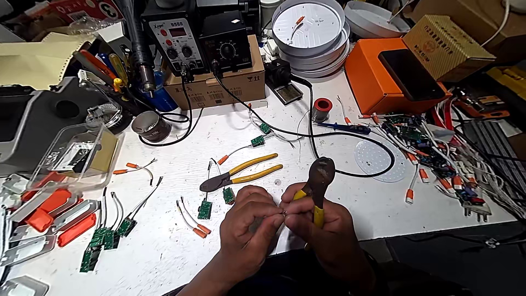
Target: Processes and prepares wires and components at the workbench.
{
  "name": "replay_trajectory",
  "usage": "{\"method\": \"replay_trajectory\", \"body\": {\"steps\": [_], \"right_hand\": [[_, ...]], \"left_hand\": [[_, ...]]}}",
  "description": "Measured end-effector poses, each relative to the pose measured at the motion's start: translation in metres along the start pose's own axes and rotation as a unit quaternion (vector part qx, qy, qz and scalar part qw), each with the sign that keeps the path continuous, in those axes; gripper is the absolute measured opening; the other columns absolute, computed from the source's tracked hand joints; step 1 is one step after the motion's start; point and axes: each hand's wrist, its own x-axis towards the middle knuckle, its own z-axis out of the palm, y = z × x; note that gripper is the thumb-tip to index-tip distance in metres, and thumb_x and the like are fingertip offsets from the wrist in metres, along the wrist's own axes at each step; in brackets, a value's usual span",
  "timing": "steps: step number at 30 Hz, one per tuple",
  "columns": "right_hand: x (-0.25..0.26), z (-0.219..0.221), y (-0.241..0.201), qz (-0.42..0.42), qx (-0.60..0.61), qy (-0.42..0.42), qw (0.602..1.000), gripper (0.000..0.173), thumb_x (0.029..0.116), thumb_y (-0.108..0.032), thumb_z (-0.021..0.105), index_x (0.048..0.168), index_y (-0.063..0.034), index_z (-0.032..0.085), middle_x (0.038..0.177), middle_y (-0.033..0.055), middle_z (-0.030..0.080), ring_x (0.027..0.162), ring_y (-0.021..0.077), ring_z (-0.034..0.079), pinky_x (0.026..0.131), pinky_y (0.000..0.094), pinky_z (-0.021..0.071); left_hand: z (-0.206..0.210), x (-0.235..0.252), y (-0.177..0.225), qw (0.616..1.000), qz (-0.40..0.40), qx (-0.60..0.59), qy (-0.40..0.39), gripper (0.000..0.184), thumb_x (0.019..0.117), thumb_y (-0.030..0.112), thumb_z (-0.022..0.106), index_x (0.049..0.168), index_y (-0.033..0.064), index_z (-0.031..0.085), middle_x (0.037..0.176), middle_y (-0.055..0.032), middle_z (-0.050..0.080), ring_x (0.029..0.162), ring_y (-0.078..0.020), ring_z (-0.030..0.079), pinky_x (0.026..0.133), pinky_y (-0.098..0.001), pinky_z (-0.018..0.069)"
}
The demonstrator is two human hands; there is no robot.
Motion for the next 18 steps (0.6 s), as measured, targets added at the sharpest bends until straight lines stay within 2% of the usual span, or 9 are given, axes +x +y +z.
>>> {"method": "replay_trajectory", "body": {"steps": [5,9,14,18], "right_hand": [[0.0,-0.0017,-0.0003,0.012,0.002,-0.004,1.0,0.016,0.0959,-0.017,0.072,0.091,-0.0022,0.07,0.112,0.0082,0.068,0.089,0.0037,0.065,0.075,0.0172,0.0554],[0.0004,-0.0013,-0.0016,0.028,0.003,0.006,1.0,0.011,0.0923,-0.011,0.068,0.084,-0.0043,0.066,0.108,0.0068,0.068,0.087,0.0017,0.063,0.071,0.0152,0.0524],[0.0003,-0.002,-0.0014,0.024,-0.015,0.008,1.0,0.012,0.0911,-0.009,0.067,0.081,-0.0054,0.063,0.106,0.0062,0.067,0.087,0.0018,0.062,0.07,0.015,0.0516],[0.0026,-0.0006,-0.003,0.056,-0.038,0.032,0.997,0.012,0.0879,-0.007,0.064,0.076,-0.0074,0.062,0.103,0.0057,0.068,0.088,0.0045,0.064,0.072,0.0175,0.0529]], "left_hand": [[-0.0012,0.0008,0.0033,0.998,-0.042,-0.041,-0.027,0.012,0.1004,0.021,0.068,0.099,0.0101,0.074,0.095,0.0003,0.071,0.103,-0.012,0.064,0.095,-0.029,0.0505],[-0.002,0.001,0.0061,0.994,-0.072,-0.066,-0.053,0.013,0.1002,0.02,0.068,0.099,0.0083,0.074,0.095,-0.0014,0.072,0.103,-0.0129,0.065,0.096,-0.03,0.0512],[0.0001,0.0004,0.0065,0.993,-0.077,-0.076,-0.052,0.012,0.0994,0.017,0.069,0.099,0.0072,0.074,0.096,-0.0023,0.073,0.103,-0.0134,0.065,0.096,-0.0306,0.0514],[0.0037,0.0,0.0049,0.995,-0.061,-0.069,-0.032,0.011,0.0996,0.017,0.068,0.101,0.0081,0.075,0.098,-0.0019,0.072,0.104,-0.0138,0.065,0.097,-0.0313,0.051]]}}
